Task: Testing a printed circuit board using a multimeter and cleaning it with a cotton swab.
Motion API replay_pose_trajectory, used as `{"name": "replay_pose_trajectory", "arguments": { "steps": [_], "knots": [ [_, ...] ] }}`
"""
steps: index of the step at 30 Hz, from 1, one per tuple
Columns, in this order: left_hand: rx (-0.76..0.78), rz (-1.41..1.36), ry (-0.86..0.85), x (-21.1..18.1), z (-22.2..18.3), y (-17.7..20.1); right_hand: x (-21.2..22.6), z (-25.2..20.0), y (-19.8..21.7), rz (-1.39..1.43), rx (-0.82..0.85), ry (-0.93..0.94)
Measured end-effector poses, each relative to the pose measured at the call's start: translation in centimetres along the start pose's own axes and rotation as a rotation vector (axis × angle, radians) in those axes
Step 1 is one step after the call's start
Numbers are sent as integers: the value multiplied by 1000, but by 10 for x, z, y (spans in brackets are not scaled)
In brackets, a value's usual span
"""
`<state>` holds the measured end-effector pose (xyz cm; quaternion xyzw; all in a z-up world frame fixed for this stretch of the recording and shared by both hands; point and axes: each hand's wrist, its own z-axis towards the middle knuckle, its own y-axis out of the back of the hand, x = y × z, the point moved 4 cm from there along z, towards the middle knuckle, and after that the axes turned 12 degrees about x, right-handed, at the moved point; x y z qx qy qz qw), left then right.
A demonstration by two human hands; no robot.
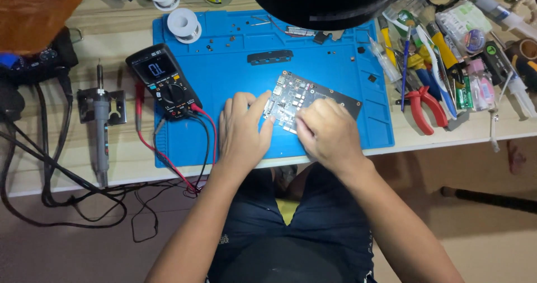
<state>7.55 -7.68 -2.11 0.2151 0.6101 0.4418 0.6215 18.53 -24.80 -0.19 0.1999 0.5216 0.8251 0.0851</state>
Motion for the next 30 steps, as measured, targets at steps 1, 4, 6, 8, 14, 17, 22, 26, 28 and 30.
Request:
{"name": "replay_pose_trajectory", "arguments": {
  "steps": [1, 4, 6, 8, 14, 17, 22, 26, 28, 30],
  "knots": [
    [7, -15, 29, 0, 0, 0, 2, -1, -1, 6, 4, -9],
    [20, -55, 58, 3, -3, -2, 3, -4, -6, -3, -10, -20],
    [22, -78, 57, 5, -3, -2, 4, -7, -7, -17, -30, -18],
    [18, -134, 57, 5, -4, 0, 11, -12, -7, -3, -6, 47],
    [-56, -141, -11, 5, -9, -1, 10, -3, 12, 44, 31, 28],
    [-88, -122, -15, 0, -7, 2, 6, 2, 22, 69, -13, 19],
    [-47, -21, 28, 6, -7, -11, -1, -4, -5, -52, 10, 39],
    [-2, -99, 59, 4, -6, -2, -3, -10, -1, 23, -7, 6],
    [5, -114, 54, 4, -8, -2, 5, -9, -7, 3, -13, 7],
    [4, -129, 44, 1, -6, -1, 4, -10, -7, -25, -25, 12]
  ]
}}
